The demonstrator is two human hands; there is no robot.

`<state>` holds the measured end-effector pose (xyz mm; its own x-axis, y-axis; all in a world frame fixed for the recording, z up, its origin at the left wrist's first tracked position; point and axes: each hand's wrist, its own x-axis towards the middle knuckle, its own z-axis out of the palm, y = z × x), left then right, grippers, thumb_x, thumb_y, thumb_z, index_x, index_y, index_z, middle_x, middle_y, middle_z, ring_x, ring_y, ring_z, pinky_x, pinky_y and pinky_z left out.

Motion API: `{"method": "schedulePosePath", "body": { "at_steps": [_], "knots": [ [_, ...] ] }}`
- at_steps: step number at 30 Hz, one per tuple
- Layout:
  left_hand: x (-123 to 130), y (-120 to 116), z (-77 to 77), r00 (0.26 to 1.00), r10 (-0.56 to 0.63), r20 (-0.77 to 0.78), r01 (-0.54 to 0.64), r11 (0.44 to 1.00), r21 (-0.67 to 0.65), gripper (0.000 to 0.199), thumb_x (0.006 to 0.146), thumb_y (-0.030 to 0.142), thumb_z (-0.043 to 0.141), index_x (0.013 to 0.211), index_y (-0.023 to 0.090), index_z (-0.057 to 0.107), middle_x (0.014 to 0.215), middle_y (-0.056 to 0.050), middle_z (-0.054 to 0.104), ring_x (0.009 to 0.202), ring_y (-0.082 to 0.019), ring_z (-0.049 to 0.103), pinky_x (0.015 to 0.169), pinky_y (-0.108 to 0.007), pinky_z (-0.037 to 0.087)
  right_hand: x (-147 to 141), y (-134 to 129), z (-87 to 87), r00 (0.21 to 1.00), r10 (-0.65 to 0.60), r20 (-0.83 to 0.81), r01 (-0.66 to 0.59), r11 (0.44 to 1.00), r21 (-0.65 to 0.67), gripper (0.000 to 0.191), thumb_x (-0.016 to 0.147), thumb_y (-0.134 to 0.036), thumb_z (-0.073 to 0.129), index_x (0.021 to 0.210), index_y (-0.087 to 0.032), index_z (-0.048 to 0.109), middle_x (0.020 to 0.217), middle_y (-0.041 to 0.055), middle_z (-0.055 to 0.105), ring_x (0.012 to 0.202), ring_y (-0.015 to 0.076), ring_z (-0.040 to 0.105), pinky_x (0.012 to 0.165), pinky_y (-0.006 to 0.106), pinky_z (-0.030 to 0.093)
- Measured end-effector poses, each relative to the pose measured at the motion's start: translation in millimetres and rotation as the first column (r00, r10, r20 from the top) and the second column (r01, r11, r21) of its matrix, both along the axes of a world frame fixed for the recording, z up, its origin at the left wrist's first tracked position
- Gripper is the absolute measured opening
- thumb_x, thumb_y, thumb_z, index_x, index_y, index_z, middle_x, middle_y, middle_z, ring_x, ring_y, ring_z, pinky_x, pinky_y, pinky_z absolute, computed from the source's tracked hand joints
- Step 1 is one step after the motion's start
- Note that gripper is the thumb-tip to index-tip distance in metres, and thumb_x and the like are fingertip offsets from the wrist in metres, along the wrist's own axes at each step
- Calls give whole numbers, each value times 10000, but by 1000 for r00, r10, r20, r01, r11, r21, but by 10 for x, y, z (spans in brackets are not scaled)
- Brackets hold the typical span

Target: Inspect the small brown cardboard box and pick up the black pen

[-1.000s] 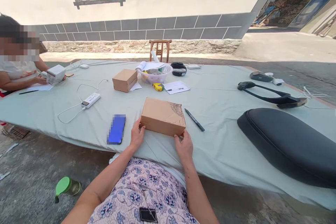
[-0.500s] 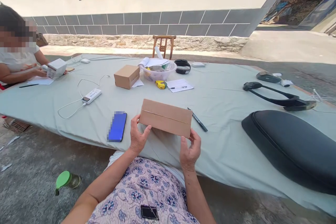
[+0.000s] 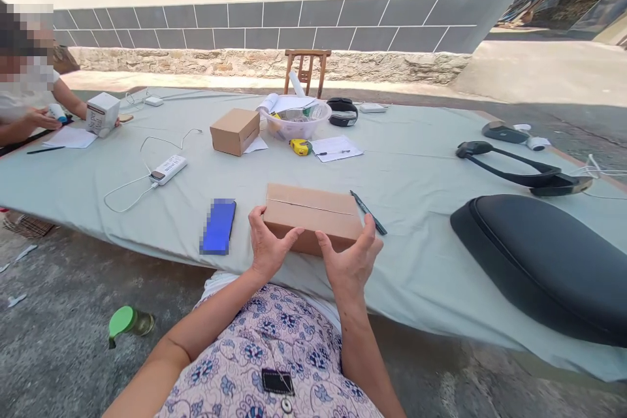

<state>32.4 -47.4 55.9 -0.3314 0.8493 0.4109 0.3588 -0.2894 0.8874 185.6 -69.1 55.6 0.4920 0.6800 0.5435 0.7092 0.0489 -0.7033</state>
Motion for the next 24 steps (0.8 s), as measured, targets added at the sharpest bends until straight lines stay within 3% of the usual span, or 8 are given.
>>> {"method": "schedulePosePath", "body": {
  "at_steps": [3,7,11,15,19,22,24],
  "knots": [
    [56,29,2,1000,17,3,-17,1000,0,843,662,513,854,1293,225,374,1309,-131,479,1284,-304,494,1087,-482,419,-25,8,36,1000,-12,-12,12,1000,2,1099,685,-812,655,1522,-181,325,1219,209,508,1172,396,516,910,544,501],
    [64,52,-3,1000,-4,26,4,1000,-2,798,723,492,813,1336,228,377,1352,-147,474,1302,-316,490,1088,-491,411,7,-11,15,999,19,-29,-18,999,43,929,793,-735,615,1498,-183,367,1218,213,532,1154,372,540,915,510,501],
    [-9,68,6,998,-61,25,60,997,48,633,864,441,679,1372,203,385,1382,-166,488,1332,-299,479,1120,-471,390,101,-42,-70,985,89,-145,-79,994,72,706,919,-623,506,1463,-184,407,1217,197,578,1092,305,603,859,436,533],
    [-111,126,-79,987,-131,93,126,990,56,500,943,415,558,1378,207,426,1404,-149,516,1346,-258,492,1147,-424,385,216,-33,-218,955,116,-274,-91,990,104,587,934,-533,500,1397,-172,474,1205,170,633,1084,260,643,912,403,530],
    [-228,229,-332,974,-142,174,154,986,-57,434,893,287,574,1305,177,492,1337,-149,568,1276,-250,548,1057,-417,479,307,16,-425,952,134,-276,-159,985,-71,473,880,-463,541,1259,-181,559,1107,124,686,965,236,655,871,394,524],
    [-312,287,-488,980,-153,125,173,971,-165,372,822,180,586,1193,165,561,1174,-126,637,1085,-236,629,979,-440,524,330,39,-554,974,172,-150,-203,952,-228,300,842,-412,513,1002,-180,616,927,101,681,878,256,617,836,428,500],
    [-351,303,-518,983,-164,82,176,967,-182,358,809,170,594,1167,172,581,1128,-110,648,1015,-224,644,958,-442,533,321,39,-588,983,167,-76,-182,949,-257,255,835,-402,492,914,-186,601,888,105,654,866,268,590,828,444,486]
  ]
}}
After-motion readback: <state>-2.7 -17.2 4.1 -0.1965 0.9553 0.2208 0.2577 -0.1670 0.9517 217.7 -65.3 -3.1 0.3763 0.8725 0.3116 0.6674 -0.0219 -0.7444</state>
